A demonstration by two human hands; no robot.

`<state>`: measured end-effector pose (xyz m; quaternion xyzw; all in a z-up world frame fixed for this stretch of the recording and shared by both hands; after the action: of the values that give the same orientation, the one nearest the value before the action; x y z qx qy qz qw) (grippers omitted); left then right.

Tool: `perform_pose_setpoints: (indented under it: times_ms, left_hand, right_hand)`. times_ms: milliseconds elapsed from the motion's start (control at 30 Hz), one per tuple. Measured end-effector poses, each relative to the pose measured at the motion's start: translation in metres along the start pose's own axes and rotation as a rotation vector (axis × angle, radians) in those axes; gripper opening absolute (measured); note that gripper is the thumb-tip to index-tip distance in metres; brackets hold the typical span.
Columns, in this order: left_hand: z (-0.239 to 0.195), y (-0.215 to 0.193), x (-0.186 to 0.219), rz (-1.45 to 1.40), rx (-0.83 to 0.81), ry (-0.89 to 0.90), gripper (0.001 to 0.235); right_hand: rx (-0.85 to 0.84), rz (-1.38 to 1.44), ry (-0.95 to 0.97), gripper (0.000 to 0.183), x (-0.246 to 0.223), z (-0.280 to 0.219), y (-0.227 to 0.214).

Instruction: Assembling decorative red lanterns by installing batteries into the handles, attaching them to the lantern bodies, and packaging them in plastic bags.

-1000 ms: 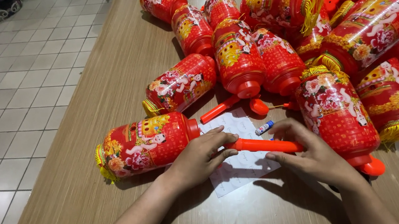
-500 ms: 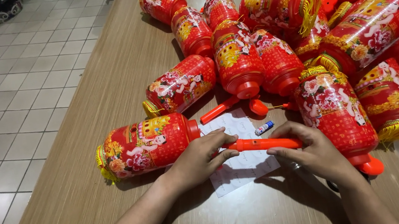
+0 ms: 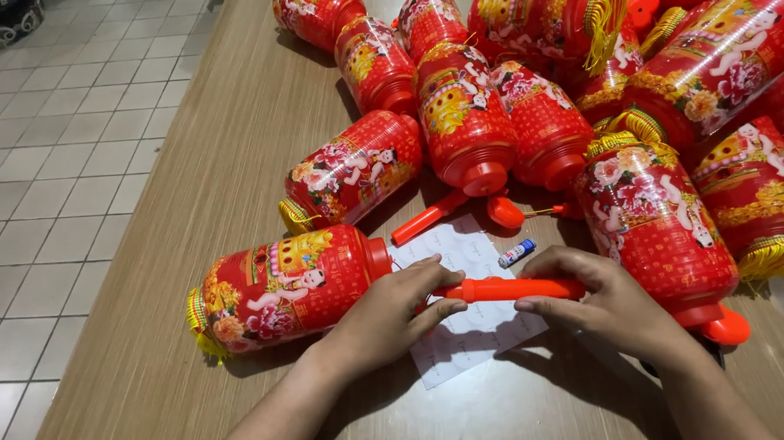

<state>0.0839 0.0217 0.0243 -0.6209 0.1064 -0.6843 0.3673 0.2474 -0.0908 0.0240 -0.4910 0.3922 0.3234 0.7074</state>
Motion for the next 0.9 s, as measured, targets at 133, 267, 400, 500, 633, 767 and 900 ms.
perform_pose_setpoints:
  times_ms: [133,267,400,500,633,767,900]
  left_hand:
    - [-0.002,-0.001,0.01,0.022,0.039,0.19,0.029]
    - [-0.002,-0.002,0.01,0.136,-0.023,0.097,0.037]
    - [-0.003,-0.014,0.012,0.277,0.053,0.119,0.06]
    - [-0.01,-0.05,0.025,0.402,0.255,0.208,0.06]
    - [-0.027,-0.097,0.035,0.446,0.224,0.064,0.062]
    - [-0.056,-0.12,-0.029,0.546,0.086,-0.424,0.108]
    - [-0.073,-0.117,-0.037,0.798,-0.014,-0.568,0.13]
  right_hand:
    - [-0.065,0.03,0.077,0.026,0.0,0.0,0.002]
    - [-0.16,-0.002,0.209,0.021,0.007,-0.002,0.013]
    - [-0.281,-0.153,0.233,0.021,0.0,-0.002,0.027]
    - [-0.404,-0.358,0.115,0.028,0.025,-0.004,0.034]
    - [-0.402,-0.385,0.018,0.034,0.032,0.0,0.036]
    - [-0.482,-0.421,0.088,0.032,0.042,-0.005,0.037]
    - [-0.467,-0.418,0.213,0.037,0.026,-0.009,0.036]
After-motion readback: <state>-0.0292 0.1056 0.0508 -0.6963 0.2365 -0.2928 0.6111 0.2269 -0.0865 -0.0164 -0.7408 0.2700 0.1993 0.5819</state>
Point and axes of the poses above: each hand's wrist, its own z-axis towards the middle knuckle, its own y-axis out of the palm, x = y × z, the point moved 9 cm from there along z, towards the middle knuckle, and after that the axes turned 6 degrees about -y, right-handed, at the moved point
